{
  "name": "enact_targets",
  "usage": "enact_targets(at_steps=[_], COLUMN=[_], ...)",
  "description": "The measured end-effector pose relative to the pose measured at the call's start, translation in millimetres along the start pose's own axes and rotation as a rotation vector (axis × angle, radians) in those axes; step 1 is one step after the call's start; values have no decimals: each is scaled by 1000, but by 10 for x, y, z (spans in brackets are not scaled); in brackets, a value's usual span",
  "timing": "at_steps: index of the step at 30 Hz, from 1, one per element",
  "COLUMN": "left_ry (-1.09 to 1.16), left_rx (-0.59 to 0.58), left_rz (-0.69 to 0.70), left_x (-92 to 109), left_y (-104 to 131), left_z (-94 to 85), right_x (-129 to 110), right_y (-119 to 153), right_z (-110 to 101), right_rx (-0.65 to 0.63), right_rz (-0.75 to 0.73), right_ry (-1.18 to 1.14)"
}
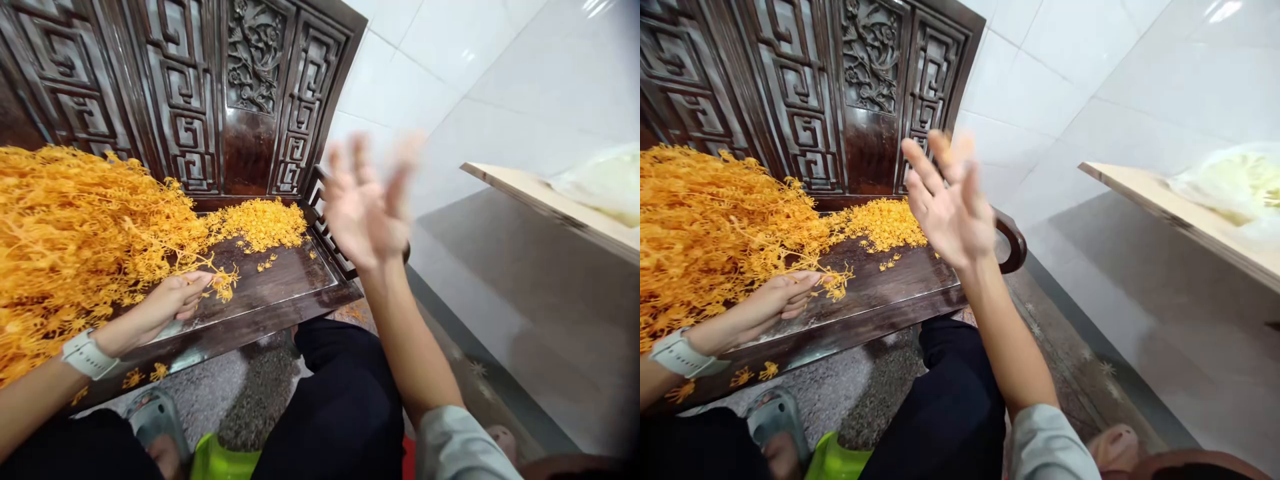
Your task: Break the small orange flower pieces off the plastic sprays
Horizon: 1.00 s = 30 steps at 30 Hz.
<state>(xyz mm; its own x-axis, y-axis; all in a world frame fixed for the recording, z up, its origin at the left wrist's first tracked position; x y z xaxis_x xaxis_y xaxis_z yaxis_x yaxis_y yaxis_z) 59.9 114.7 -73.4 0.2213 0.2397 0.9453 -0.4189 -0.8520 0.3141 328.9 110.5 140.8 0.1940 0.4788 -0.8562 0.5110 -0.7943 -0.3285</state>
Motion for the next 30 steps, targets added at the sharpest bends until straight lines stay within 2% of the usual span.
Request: enact_targets(at_steps=[2,3,4,5,6,8,10,13,17,20,24,28,30], left_ry=[38,57,77,102,134,211,290,388,486,511,544,563,562], left_rx=[9,11,10,5,0,-13,-34,-125,-267,-315,-319,-319,-299], left_rz=[-21,-27,-29,-26,-20,-6,10,25,17,23,54,69,26], left_x=[-3,-9,-12,-7,7,70,171,321,388,393,446,484,466], left_y=[9,14,21,31,45,89,149,247,316,314,294,288,285], left_z=[-29,-46,-60,-66,-62,-22,65,275,521,565,464,393,412], right_x=[480,701,889,1020,1090,1135,1121,1110,1119,1110,1089,993,944], right_y=[-86,-61,-11,40,78,133,160,160,128,105,105,107,100], right_z=[-127,-98,-13,112,253,518,721,960,1185,1184,1014,829,777], right_rx=[336,456,537,557,513,363,233,115,64,114,131,24,-6], right_rz=[133,206,285,350,392,428,401,333,267,270,310,189,114], right_ry=[-335,-519,-676,-774,-792,-684,-494,-321,-451,-568,-545,-313,-155])
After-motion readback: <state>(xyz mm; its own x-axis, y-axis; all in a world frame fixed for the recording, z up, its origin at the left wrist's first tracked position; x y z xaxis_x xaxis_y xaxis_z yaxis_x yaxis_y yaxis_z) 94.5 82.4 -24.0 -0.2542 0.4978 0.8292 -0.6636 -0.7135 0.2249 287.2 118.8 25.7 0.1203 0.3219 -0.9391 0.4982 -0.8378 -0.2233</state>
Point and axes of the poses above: each hand's wrist, its own y-axis away from the middle knuckle, its own z-axis out of the palm, x = y × z, the point moved 7 cm from there along -y, towards the middle knuckle, and after that the axes turned 10 degrees about -y, right-handed, at the moved point
